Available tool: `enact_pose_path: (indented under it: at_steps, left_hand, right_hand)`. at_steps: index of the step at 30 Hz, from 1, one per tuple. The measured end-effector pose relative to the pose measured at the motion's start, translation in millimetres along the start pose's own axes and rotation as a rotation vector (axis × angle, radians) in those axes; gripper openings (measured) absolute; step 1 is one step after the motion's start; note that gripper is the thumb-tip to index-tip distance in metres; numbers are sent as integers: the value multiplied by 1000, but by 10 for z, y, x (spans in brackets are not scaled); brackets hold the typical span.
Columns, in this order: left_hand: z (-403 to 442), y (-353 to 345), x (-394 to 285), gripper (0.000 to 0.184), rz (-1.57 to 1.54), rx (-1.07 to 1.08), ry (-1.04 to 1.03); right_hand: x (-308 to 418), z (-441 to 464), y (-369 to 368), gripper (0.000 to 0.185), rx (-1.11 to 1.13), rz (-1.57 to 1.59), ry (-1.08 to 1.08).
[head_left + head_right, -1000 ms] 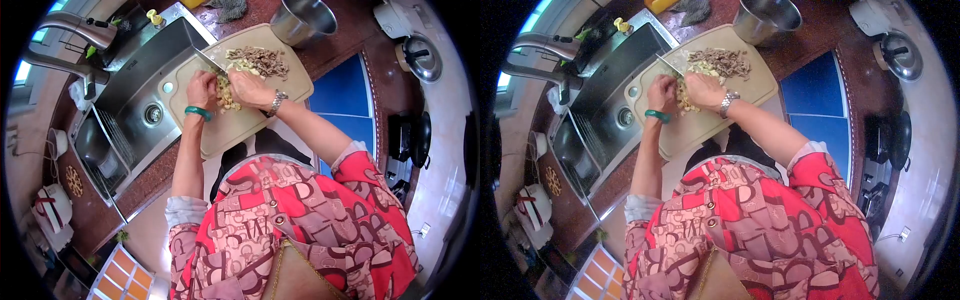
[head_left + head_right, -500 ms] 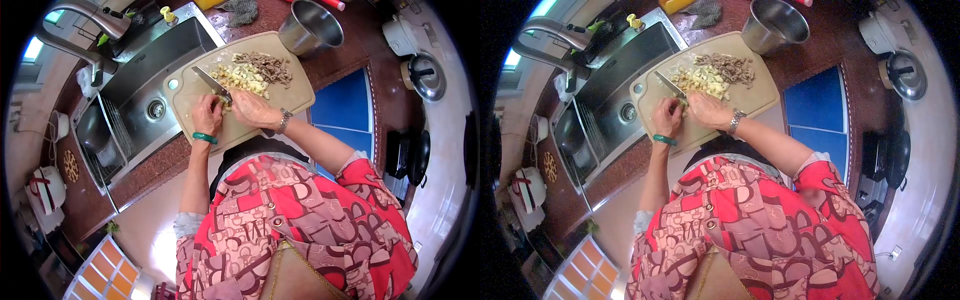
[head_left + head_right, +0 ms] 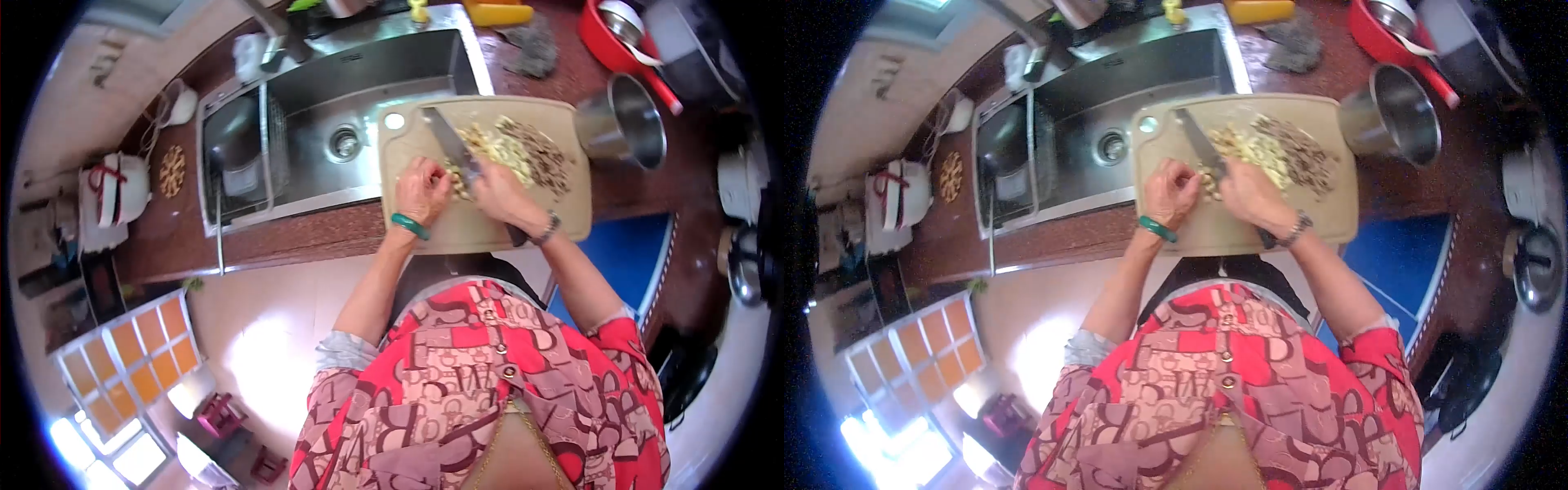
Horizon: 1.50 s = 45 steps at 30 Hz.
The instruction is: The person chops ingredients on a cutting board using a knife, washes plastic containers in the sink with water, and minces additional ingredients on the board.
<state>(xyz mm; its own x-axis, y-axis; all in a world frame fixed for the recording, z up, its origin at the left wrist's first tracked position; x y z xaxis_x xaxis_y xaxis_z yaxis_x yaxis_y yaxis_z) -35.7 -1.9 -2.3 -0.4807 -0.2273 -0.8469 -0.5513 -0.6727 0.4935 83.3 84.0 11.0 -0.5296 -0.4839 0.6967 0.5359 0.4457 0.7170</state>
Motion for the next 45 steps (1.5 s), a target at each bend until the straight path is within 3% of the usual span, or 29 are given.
enact_pose_path:
  at_steps: [2,3,5,6,8,9,12,14,16,18,19,20,22,23,24,26,28,29,31,33,34,35,36,37,38,39,40,42,45]
  left_hand:
    - [4,56,-161,8,184,-40,-264]
    - [12,56,-160,8,193,-57,-258]
    - [-96,-1,-359,11,73,4,-516]
    - [-69,15,-389,11,82,-13,-515]
    - [29,40,81,9,-402,-33,285]
    - [75,94,-14,10,-337,-6,164]
    - [66,95,-117,9,-248,82,253]
    - [46,-26,-176,11,-247,103,277]
    - [21,-184,-262,14,-266,97,265]
    - [-109,-380,-467,24,-228,392,-23]
    - [-45,-367,-498,33,-157,376,-174]
    - [9,-381,-448,33,-164,390,-193]
    - [395,-14,-479,36,-302,-7,-156]
    - [611,191,-468,42,-258,-99,-159]
    - [839,508,-602,47,-216,-241,-182]
    - [1347,988,-480,54,-251,-274,-145]
    - [1788,1028,-185,59,-290,-171,-19]
    - [1927,1019,-166,59,-242,-139,-36]
    - [2116,969,-38,48,-97,-101,-5]
    - [2131,929,-26,41,-28,-42,58]
    - [2174,893,78,39,-35,-48,60]
    - [2328,884,309,37,28,-177,-207]
    - [2304,905,337,36,38,-134,-54]
    - [2297,917,299,35,-121,-95,-55]
    - [2335,953,361,36,-31,-102,42]
    - [2356,943,438,34,-64,-107,70]
    - [2314,979,381,32,-88,-99,189]
    - [2353,940,461,31,-105,-109,136]
    - [2366,898,460,28,-133,-67,151]
  right_hand:
    - [73,-2,162,20,8,-13,6]
    - [89,-10,264,21,-30,-68,1]
    - [154,-77,366,21,-64,-132,16]
    - [183,-93,415,22,-100,-178,36]
    - [217,-96,477,23,-136,-226,56]
    - [221,-87,538,24,-161,-293,64]
    - [119,-17,742,21,-260,-337,44]
    - [-39,35,997,14,-281,-165,-89]
    - [-81,37,1146,10,-420,-18,-84]
    - [-55,130,1015,12,-315,-89,17]
    - [-28,184,978,17,-314,-78,52]
    - [-24,216,973,17,-336,-85,42]
    - [23,280,991,22,-407,109,20]
    - [46,302,1017,22,-441,98,5]
    - [-5,342,971,24,-403,189,-139]
    - [104,458,747,27,-407,269,-294]
    - [-91,505,450,35,-386,635,-657]
    - [-143,559,442,35,-411,627,-660]
    - [18,806,441,39,-321,80,-207]
    - [-14,995,237,41,-404,-83,-13]
    - [64,1034,138,41,-265,-256,-44]
    - [108,1048,18,43,-143,-376,-26]
    - [37,1083,-221,45,-122,-528,103]
    - [-11,1086,-335,49,-47,-480,103]
    - [-113,1131,-436,51,-20,-483,58]
    - [-90,1121,-385,52,-46,-463,-17]
    - [-7,1131,-392,49,-181,-519,83]
    - [3,1027,-378,48,-289,-499,156]
    - [71,907,-449,48,-173,-462,120]
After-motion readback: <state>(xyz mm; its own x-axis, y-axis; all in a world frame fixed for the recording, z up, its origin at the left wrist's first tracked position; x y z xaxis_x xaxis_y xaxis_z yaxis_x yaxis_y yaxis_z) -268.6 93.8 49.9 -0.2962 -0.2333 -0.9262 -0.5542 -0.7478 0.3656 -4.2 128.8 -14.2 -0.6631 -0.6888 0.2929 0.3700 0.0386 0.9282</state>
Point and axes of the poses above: each hand's wrist, its own z-axis towards the middle knuckle, its own y-axis out of the back of the hand, x = y × z, the point moved 8 cm from there along z, towards the middle knuckle, and after that the axes turned 15 degrees about -x, right-handed, at the moved point
